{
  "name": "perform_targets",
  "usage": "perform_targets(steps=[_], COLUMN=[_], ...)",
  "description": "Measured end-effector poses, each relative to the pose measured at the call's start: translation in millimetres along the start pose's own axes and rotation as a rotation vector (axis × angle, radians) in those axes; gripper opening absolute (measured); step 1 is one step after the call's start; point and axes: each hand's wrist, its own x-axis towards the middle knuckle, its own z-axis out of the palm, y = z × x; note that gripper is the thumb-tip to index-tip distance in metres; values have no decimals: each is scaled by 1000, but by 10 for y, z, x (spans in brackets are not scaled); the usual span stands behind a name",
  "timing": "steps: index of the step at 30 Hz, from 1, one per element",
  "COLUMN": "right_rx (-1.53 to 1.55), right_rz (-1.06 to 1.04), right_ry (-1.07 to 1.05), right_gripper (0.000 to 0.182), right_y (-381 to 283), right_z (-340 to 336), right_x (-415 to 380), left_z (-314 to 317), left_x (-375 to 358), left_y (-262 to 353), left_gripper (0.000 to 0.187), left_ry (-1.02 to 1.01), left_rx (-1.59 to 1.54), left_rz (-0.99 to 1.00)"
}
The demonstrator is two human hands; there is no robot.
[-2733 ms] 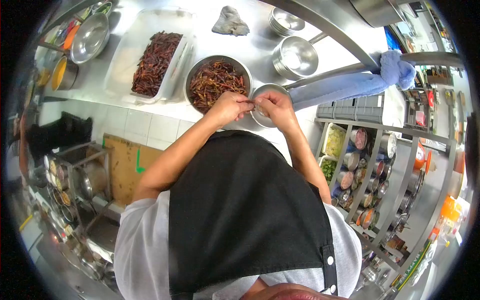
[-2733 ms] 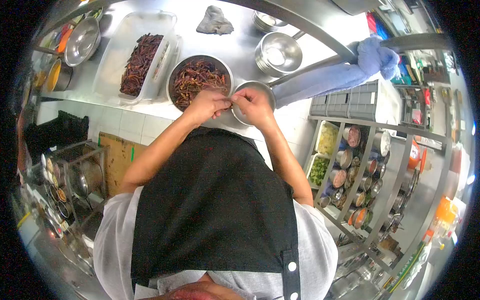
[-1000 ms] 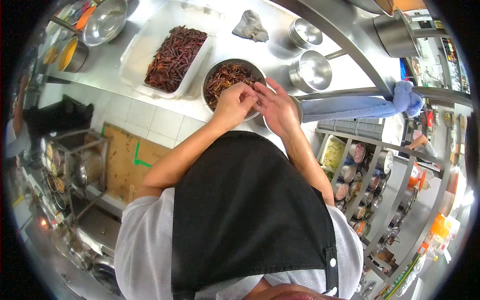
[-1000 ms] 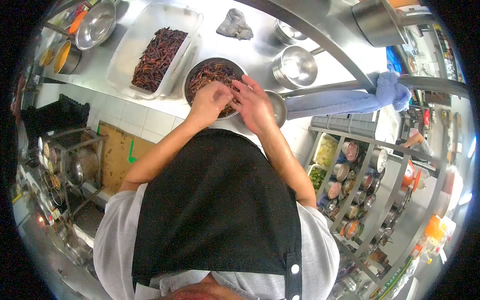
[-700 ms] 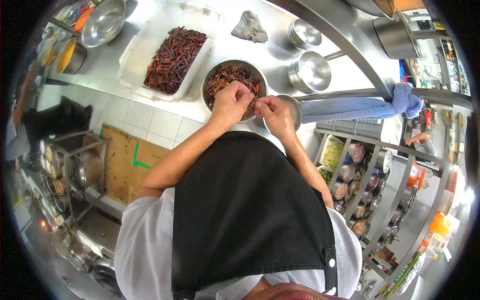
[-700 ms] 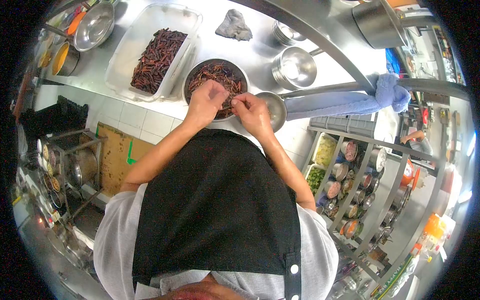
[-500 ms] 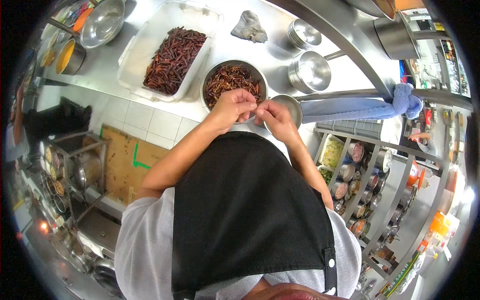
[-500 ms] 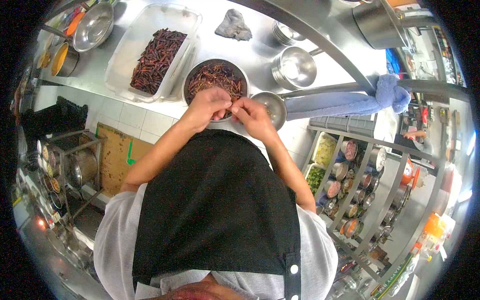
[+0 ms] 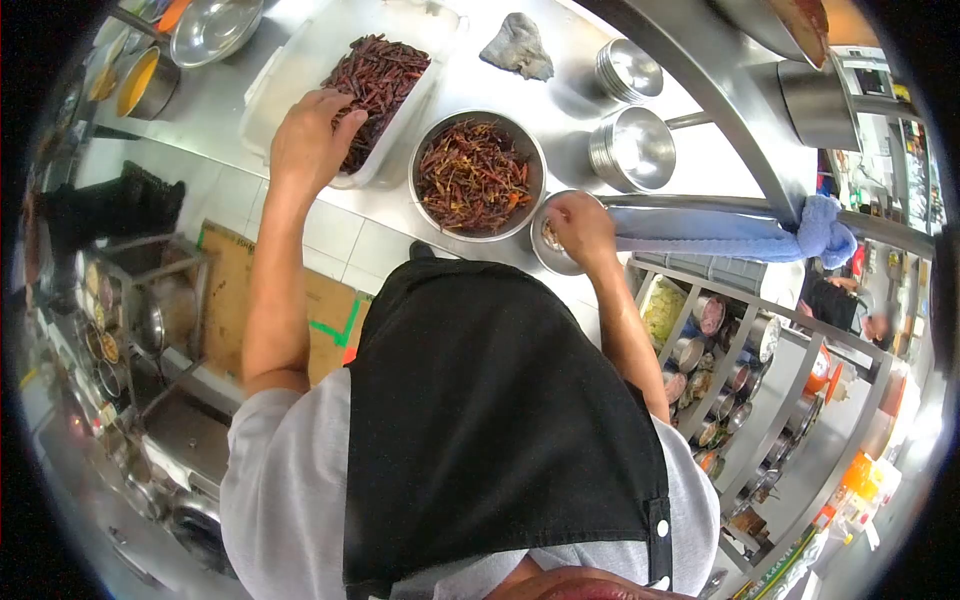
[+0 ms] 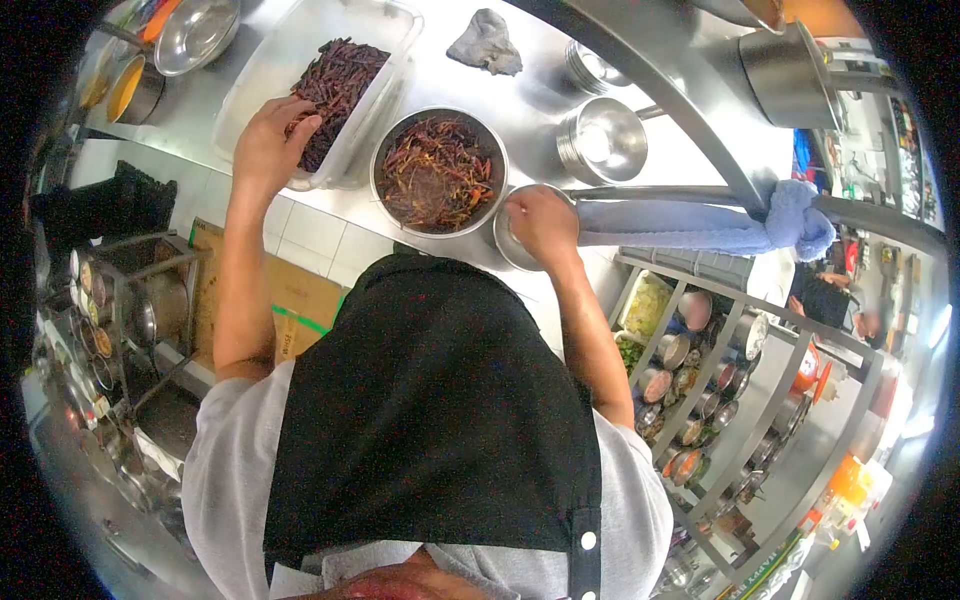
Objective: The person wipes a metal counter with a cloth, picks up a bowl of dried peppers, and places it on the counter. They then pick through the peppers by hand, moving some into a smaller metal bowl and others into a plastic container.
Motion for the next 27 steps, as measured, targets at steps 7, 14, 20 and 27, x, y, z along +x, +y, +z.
perform_targets(steps=[7,14,20,27], right_rx=[-133,-33,894,989], right_rz=[-200,-394,19,-19], right_ry=[-33,52,-248,-431], right_gripper=[26,19,25,26], right_y=[-522,-126,-128,17], right_z=[325,445,23,-152], right_x=[424,545,440,-33], left_z=[140,723,1250,1489], left_x=[-549,-1182,-1185,-1335], left_y=[772,1250,1593,1942], left_gripper=[19,20,29,18], left_ry=[218,-42,-236,-367], left_rx=[-319,-462,-1041,-1484], left_rz=[-66,-241,-700,-841])
